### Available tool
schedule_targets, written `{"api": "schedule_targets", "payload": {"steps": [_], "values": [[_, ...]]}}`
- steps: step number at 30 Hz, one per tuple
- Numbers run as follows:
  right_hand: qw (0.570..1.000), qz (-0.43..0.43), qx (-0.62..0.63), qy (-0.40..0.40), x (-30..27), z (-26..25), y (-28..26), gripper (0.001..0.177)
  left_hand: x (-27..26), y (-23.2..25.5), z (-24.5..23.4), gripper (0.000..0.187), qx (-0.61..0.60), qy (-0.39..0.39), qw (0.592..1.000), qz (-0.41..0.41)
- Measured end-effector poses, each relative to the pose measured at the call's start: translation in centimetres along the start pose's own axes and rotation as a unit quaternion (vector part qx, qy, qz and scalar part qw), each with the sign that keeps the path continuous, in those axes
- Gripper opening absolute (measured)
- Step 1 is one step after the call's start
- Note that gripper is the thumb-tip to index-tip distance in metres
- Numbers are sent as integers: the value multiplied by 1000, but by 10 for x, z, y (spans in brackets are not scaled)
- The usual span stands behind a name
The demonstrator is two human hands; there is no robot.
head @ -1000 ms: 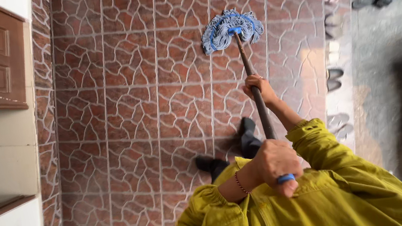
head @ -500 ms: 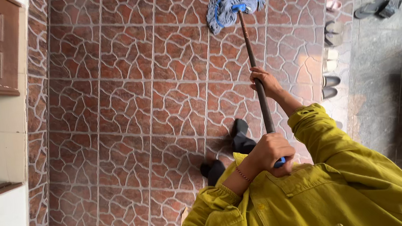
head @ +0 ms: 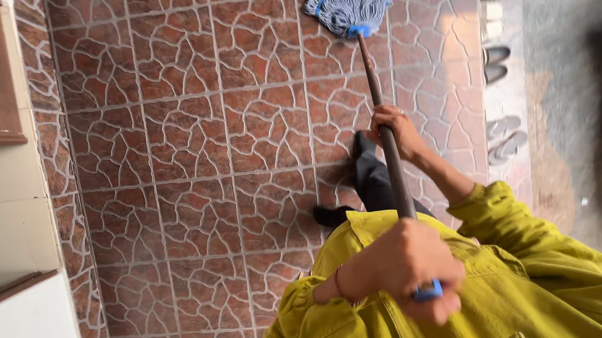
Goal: The person mops a tiled floor in a hallway using a blue string mop. They move the mop back and forth across the floor, cleaning around a shoe rack, potted plants, and a parked motorcycle. The person systematically covers the floor area, ensuring the mop reaches the edges and corners.
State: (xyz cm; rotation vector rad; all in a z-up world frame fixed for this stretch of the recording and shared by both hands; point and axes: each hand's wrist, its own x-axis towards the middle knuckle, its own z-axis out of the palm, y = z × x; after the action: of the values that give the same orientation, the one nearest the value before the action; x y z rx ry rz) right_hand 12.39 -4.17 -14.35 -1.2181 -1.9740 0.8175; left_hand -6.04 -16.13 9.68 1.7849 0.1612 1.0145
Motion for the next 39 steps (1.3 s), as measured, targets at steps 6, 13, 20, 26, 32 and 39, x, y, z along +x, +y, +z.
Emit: {"api": "schedule_targets", "payload": {"steps": [6, 13, 20, 26, 32, 39], "values": [[995, 73, -5, 72, -65, 21, -59, 20, -25, 41, 8, 27, -66, -101, 992, 19], [989, 95, -25, 113, -58, 23, -42, 20, -26, 23, 10, 26, -57, -99, 991, 63], [988, 97, -49, 107, -6, 25, 37, 21, -18, -50, -25, 18, -37, -6, 997, 63], [990, 58, -88, 98, 71, 5, 128, 19, 13, -127, -80, 13, 24, 53, 998, 7], [990, 72, -120, 10, 140, -32, 211, 15, 63, -168, -131, 21, 30, 74, 995, -54], [992, 86, -87, 23, 130, -47, 206, 22, 79, -188, -130, 21, 10, 14, 1000, -13]]}}
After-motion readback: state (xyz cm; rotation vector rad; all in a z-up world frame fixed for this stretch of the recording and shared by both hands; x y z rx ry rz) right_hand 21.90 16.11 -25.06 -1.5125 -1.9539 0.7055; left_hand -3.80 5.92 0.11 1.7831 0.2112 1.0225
